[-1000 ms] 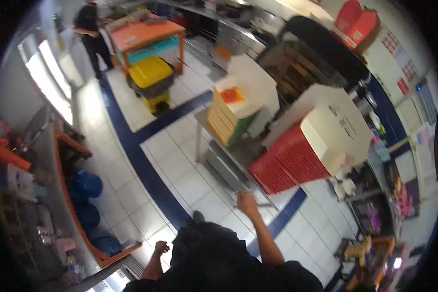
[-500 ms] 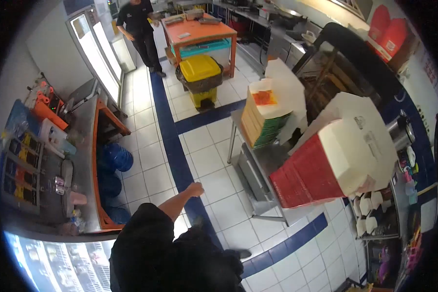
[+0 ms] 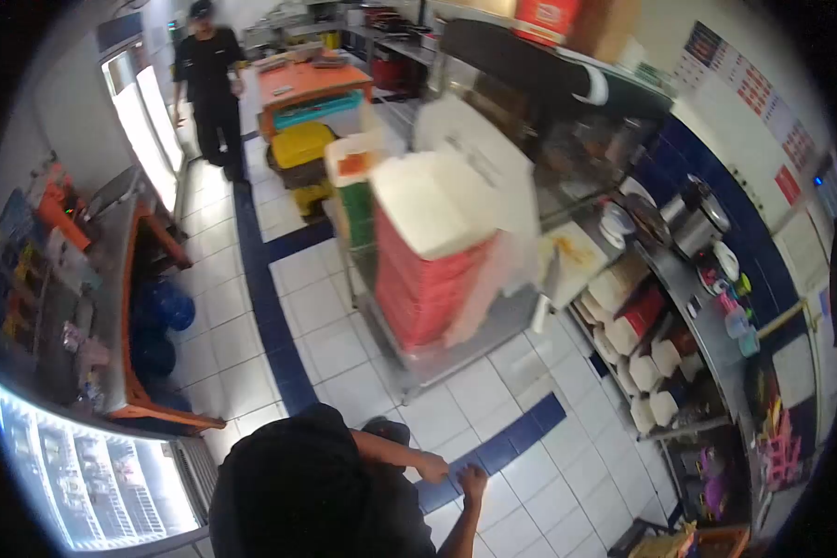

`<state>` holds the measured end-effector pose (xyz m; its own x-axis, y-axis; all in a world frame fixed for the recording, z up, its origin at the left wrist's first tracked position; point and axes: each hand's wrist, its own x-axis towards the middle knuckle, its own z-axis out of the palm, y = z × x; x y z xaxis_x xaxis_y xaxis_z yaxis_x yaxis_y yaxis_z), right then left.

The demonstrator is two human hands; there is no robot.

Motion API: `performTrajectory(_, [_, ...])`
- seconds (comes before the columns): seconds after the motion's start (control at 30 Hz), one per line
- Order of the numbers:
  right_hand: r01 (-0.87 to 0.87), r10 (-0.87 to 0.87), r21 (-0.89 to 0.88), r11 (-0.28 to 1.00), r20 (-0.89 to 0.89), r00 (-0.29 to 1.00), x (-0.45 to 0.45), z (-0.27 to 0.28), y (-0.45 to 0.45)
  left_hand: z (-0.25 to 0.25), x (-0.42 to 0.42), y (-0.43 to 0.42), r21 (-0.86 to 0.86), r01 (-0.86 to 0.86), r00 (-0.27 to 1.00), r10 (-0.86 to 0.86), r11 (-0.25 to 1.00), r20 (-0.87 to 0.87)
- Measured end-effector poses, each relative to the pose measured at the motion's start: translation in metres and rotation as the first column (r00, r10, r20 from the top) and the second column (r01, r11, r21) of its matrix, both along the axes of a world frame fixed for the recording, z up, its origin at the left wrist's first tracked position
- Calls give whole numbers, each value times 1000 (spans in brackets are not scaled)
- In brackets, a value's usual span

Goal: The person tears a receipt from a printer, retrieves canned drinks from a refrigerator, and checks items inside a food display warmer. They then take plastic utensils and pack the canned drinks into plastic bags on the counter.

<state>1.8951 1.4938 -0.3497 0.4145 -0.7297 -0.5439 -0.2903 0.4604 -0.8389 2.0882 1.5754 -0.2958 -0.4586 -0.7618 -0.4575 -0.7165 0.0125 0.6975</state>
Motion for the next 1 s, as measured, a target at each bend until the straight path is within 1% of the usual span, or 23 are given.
performTrajectory(0.03, [-77,76,-102,992,-12,997,20,38,-15,20,-21,-19,36,61,997,-59,997,-44])
performTrajectory(0.07, [-220,206,-490,843,-83,975,21,-21,-35,-11,-42,-27,-267,15,980,-67,964,-186])
performTrajectory(0.1, [-21,51,-159,987,182,982,45,22,-36,-5,-57,-46,-222,57,972,-105,973,-212])
performTrajectory(0.13, [-192,235,-326,926,96,967,55,40,-51,7,-69,-70,-185,101,967,-140,978,-215])
performTrajectory(0.17, [-277,324,-251,928,171,930,62,32,-65,18,-79,-96,-160,139,963,-171,977,-208])
performTrajectory(0.2, [-406,417,-261,876,-13,909,74,53,-71,25,-87,-122,-157,175,958,-205,972,-201])
performTrajectory(0.23, [-468,449,-68,881,-190,873,82,79,-84,31,-93,-149,-159,207,952,-237,965,-196])
performTrajectory(0.27, [-557,510,-71,827,-321,798,86,116,-101,40,-95,-175,-163,230,948,-259,959,-184])
performTrajectory(0.3, [-640,535,-97,763,-462,708,86,167,-122,45,-96,-199,-161,253,945,-279,954,-171])
performTrajectory(0.33, [-688,537,-89,720,-556,634,87,209,-139,51,-97,-223,-163,272,942,-297,949,-158])
performTrajectory(0.4, [-724,525,-70,686,-642,559,91,271,-182,62,-98,-275,-172,304,937,-326,937,-124])
performTrajectory(0.47, [-638,471,-253,727,-492,732,90,271,-223,71,-100,-323,-177,328,933,-347,928,-92])
performTrajectory(0.5, [-585,448,-342,736,-402,799,93,271,-242,73,-101,-346,-182,334,933,-352,925,-78])
performTrajectory(0.57, [-538,465,-482,692,-273,842,104,280,-287,78,-103,-396,-198,339,936,-351,920,-26])
performTrajectory(0.6, [-510,488,-539,670,-198,850,112,292,-302,70,-101,-418,-186,339,939,-345,922,2])
performTrajectory(0.63, [-473,468,-589,655,-175,866,122,303,-315,64,-105,-442,-177,353,935,-351,919,40])
performTrajectory(0.67, [-443,511,-654,614,-99,854,134,316,-330,54,-107,-467,-165,366,930,-356,916,90])
performTrajectory(0.73, [-367,597,-744,558,53,800,152,345,-355,39,-111,-516,-136,383,918,-361,914,162])
performTrajectory(0.8, [-292,680,-796,530,194,707,163,367,-382,37,-104,-558,-152,325,939,-300,933,166])
performTrajectory(0.87, [-237,703,-830,505,236,670,170,355,-417,26,-90,-599,-195,237,965,-207,952,162])
performTrajectory(0.93, [-196,710,-849,491,260,654,171,345,-454,22,-78,-643,-139,241,957,-212,961,197])
performTrajectory(0.97, [-210,678,-881,424,156,718,169,332,-477,27,-67,-670,-116,237,954,-208,965,217])
performTrajectory(1.0, [-231,633,-905,358,53,772,165,312,-501,33,-55,-693,-88,180,956,-152,980,252])
